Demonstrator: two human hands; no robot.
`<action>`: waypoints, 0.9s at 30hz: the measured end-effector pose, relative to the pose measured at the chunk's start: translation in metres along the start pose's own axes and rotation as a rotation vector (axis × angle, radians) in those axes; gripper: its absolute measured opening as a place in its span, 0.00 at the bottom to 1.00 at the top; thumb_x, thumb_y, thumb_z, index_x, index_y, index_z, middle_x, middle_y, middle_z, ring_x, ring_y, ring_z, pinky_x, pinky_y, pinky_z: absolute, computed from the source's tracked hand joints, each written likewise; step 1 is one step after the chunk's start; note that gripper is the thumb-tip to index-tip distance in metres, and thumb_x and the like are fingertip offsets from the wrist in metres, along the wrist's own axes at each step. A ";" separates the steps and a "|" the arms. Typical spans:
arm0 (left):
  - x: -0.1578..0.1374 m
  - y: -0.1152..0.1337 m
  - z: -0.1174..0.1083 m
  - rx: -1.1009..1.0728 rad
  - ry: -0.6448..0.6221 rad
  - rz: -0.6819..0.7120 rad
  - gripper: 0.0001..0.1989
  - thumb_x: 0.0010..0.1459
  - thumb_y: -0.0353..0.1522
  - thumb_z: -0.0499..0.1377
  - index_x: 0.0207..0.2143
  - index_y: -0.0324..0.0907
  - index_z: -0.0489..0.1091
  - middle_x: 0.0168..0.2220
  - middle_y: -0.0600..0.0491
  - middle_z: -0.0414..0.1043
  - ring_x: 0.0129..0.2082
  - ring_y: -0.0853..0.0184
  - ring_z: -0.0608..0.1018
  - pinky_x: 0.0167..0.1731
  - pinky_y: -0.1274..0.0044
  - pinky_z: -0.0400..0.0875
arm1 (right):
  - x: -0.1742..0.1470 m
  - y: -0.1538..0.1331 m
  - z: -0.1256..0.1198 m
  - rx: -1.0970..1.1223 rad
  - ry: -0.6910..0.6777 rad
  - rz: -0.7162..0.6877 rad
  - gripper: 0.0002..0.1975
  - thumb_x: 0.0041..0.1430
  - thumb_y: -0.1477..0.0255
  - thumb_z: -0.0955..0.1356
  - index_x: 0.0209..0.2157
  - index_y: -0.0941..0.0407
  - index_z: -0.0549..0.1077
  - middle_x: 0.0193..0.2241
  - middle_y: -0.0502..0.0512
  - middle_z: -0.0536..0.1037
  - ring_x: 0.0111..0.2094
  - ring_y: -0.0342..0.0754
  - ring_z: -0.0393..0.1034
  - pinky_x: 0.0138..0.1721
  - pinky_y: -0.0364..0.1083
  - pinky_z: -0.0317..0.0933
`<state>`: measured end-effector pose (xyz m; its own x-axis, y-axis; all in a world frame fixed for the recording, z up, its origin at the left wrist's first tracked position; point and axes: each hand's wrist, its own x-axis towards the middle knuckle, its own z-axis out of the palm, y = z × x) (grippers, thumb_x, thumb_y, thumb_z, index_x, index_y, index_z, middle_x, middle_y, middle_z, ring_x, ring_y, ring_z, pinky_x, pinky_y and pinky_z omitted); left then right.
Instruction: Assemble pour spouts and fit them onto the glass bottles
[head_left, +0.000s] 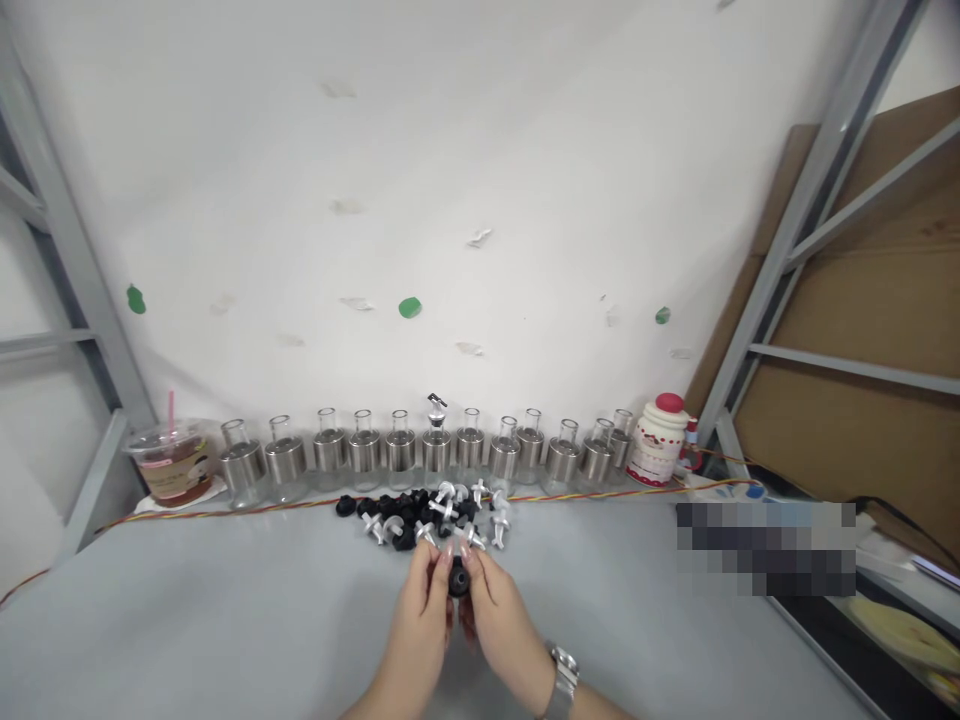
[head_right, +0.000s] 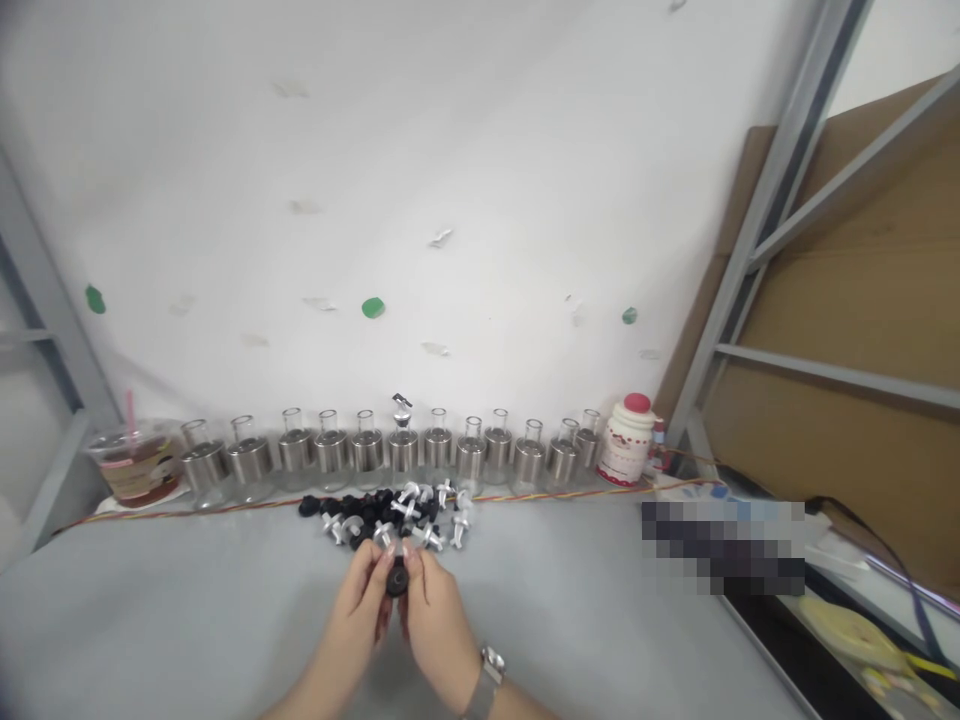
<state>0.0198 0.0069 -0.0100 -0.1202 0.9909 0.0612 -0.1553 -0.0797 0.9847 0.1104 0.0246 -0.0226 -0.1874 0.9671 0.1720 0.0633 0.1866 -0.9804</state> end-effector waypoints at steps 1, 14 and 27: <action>0.001 0.001 0.000 0.006 -0.013 0.009 0.15 0.53 0.44 0.52 0.22 0.43 0.55 0.14 0.66 0.52 0.11 0.79 0.57 0.11 0.87 0.53 | 0.000 -0.002 -0.002 -0.041 0.000 -0.045 0.20 0.59 0.57 0.54 0.28 0.55 0.66 0.14 0.46 0.63 0.16 0.42 0.57 0.17 0.41 0.53; 0.029 0.016 -0.019 -0.263 0.122 -0.287 0.15 0.43 0.39 0.62 0.27 0.42 0.60 0.20 0.58 0.70 0.22 0.66 0.77 0.21 0.78 0.70 | 0.046 -0.002 -0.061 -0.767 0.128 -0.434 0.09 0.58 0.75 0.60 0.36 0.55 0.70 0.32 0.56 0.71 0.37 0.51 0.61 0.40 0.49 0.55; 0.031 0.015 -0.017 -0.291 0.192 -0.311 0.16 0.40 0.34 0.65 0.27 0.42 0.60 0.18 0.57 0.70 0.19 0.65 0.77 0.18 0.78 0.68 | 0.052 0.015 -0.048 -0.867 -0.013 -0.399 0.10 0.54 0.78 0.63 0.34 0.51 0.74 0.33 0.53 0.73 0.39 0.50 0.61 0.41 0.49 0.52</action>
<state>-0.0031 0.0344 0.0041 -0.1996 0.9366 -0.2879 -0.4777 0.1636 0.8631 0.1491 0.0864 -0.0238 -0.3627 0.8036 0.4720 0.6962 0.5703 -0.4360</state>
